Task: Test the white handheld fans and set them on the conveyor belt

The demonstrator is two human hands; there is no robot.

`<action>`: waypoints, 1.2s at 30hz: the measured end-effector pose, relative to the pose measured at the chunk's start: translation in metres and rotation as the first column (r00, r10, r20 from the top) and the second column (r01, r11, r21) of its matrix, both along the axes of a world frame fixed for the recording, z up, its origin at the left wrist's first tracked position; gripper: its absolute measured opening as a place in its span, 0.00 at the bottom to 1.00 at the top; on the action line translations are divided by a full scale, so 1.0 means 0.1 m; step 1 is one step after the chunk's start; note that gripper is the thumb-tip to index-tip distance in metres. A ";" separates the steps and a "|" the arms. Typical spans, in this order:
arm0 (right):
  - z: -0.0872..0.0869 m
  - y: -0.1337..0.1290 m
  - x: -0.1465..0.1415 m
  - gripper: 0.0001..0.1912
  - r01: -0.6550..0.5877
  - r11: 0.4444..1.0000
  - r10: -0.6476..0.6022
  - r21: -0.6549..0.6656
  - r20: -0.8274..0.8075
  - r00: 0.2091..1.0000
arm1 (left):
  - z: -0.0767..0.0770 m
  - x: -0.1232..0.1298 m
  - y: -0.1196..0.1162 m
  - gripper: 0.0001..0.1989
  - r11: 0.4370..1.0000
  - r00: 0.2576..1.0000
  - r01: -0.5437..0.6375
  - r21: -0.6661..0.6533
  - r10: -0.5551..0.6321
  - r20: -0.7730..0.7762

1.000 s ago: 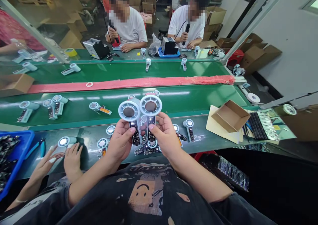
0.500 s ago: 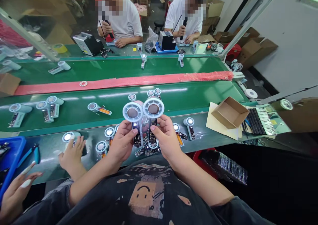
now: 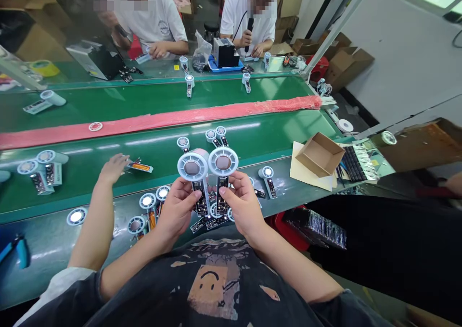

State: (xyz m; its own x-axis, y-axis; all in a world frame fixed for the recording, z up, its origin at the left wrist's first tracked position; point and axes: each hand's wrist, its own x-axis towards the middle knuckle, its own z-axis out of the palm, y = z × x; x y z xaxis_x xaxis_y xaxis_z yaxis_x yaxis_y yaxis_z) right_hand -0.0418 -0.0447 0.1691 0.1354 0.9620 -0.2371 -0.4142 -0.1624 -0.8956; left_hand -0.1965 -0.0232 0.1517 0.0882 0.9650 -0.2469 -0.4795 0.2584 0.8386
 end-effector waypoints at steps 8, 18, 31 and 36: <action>0.03 0.09 0.18 0.24 -0.079 0.995 0.076 -0.059 -0.059 0.995 | 0.07 0.14 0.00 0.25 0.992 0.996 -0.076 -0.097 0.080 0.040; 0.01 0.18 0.36 0.25 -0.182 0.981 0.173 -0.070 -0.111 0.979 | 0.14 0.30 -0.17 0.23 0.977 0.979 -0.198 -0.084 0.193 -0.059; -0.06 0.29 0.52 0.25 -0.338 0.941 0.331 -0.023 -0.145 0.932 | 0.23 0.48 -0.30 0.23 0.946 0.940 -0.323 -0.024 0.318 -0.125; -0.05 0.33 0.55 0.24 -0.376 0.927 0.371 -0.003 -0.157 0.915 | 0.24 0.55 -0.30 0.23 0.931 0.922 -0.366 -0.013 0.361 -0.139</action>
State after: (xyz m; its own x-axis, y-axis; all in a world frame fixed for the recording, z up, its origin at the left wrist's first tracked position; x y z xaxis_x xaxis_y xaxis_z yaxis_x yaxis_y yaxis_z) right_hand 0.0137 -0.0114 0.1636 -0.2718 0.9269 -0.2586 -0.4472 -0.3597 -0.8189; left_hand -0.1413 -0.0535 0.1755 -0.3028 0.9143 -0.2691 -0.4319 0.1200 0.8939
